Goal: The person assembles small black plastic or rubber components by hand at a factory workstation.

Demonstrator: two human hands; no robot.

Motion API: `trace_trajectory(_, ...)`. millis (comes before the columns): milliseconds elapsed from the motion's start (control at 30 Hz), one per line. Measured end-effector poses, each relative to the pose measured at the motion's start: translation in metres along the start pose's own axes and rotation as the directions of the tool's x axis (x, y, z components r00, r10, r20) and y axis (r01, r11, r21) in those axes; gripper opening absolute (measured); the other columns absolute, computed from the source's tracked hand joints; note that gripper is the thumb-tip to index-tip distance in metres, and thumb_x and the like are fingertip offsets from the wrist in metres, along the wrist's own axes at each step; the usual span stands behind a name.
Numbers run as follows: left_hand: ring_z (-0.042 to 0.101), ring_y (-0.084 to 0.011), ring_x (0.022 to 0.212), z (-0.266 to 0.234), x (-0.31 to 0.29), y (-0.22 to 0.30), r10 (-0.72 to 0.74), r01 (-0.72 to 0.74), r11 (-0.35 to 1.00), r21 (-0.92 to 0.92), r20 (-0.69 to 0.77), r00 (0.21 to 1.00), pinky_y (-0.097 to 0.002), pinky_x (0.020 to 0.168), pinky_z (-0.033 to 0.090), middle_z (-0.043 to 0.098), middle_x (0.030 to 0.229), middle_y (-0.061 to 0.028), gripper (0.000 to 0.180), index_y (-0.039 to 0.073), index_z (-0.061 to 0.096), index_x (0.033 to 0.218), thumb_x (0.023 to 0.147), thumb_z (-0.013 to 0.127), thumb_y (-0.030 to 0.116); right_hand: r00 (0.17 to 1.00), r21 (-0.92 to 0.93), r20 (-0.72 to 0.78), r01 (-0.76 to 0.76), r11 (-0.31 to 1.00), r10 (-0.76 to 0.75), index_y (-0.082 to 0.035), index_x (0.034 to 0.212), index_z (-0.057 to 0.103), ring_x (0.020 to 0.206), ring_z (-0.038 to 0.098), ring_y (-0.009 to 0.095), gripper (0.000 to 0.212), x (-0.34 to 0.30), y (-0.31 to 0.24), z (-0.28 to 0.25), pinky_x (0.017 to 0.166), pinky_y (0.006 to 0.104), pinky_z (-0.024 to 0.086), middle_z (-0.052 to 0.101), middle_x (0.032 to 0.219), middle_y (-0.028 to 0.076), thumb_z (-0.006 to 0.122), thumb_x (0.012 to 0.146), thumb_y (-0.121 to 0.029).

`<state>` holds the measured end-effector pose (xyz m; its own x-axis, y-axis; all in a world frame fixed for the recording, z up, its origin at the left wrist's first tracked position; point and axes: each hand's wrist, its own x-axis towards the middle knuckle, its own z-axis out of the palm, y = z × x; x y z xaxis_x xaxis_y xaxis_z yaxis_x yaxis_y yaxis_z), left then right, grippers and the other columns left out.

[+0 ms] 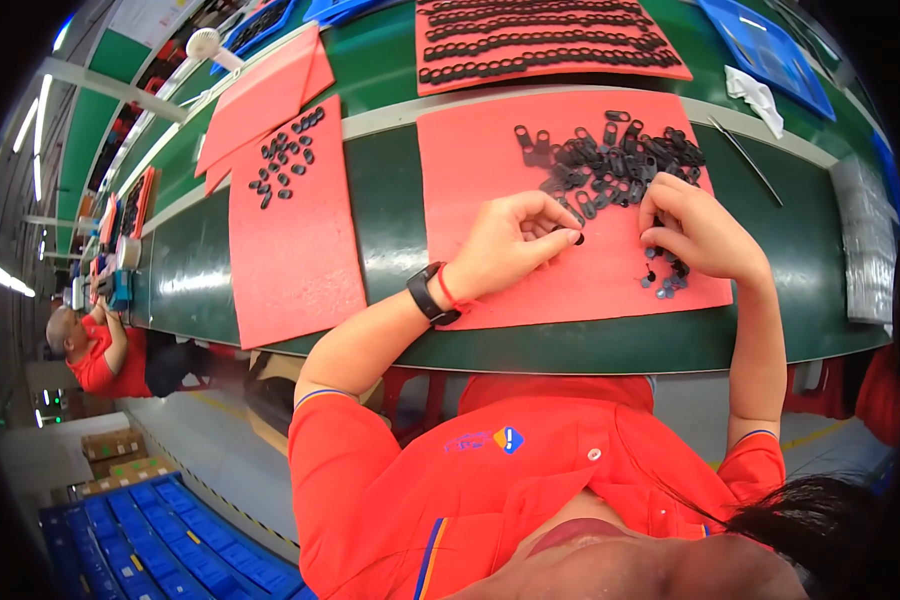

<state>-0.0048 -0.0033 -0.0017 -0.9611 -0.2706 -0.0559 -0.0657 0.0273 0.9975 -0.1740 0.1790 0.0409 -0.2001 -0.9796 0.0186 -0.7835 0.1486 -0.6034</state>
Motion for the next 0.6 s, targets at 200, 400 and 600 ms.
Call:
trace_trajectory(200,0.054,-0.0022,0.059,-0.003,0.002,-0.004,0.036,-0.035,0.999,-0.024,0.042,0.998,-0.0151,0.05,0.044,0.063,0.077,-0.0011,0.013,0.0,0.061,0.094,0.084,0.061,0.007,0.977,0.49,-0.162,-0.04,0.871,0.136,-0.001,0.097,0.054,0.061,0.043,0.004,0.016,0.013,-0.007,0.013,0.056,0.0185,0.037,0.05,0.079,0.0,0.051,0.082,0.003)
trace_trajectory(400,0.055,-0.0034,0.059,-0.004,-0.001,0.004,-0.012,0.016,0.999,-0.047,0.091,0.996,-0.0155,0.048,0.044,0.063,0.078,-0.002,0.016,0.0,0.062,0.098,0.085,0.06,0.008,0.969,0.464,-0.212,-0.014,0.886,0.127,0.0,0.096,0.06,0.059,0.048,0.004,0.015,0.011,-0.013,0.033,0.051,0.0173,0.041,0.051,0.083,0.001,0.05,0.085,0.001)
trace_trajectory(600,0.062,-0.009,0.066,-0.004,0.0,0.001,-0.088,0.112,0.962,-0.247,0.106,0.99,-0.0183,0.049,0.048,0.064,0.082,-0.0068,0.019,-0.001,0.059,0.1,0.084,0.061,0.008,0.944,0.732,-0.219,-0.008,0.682,0.247,0.004,0.102,0.06,0.072,0.059,0.009,0.018,0.013,-0.02,0.051,0.063,0.0207,0.05,0.057,0.092,0.006,0.052,0.085,0.002)
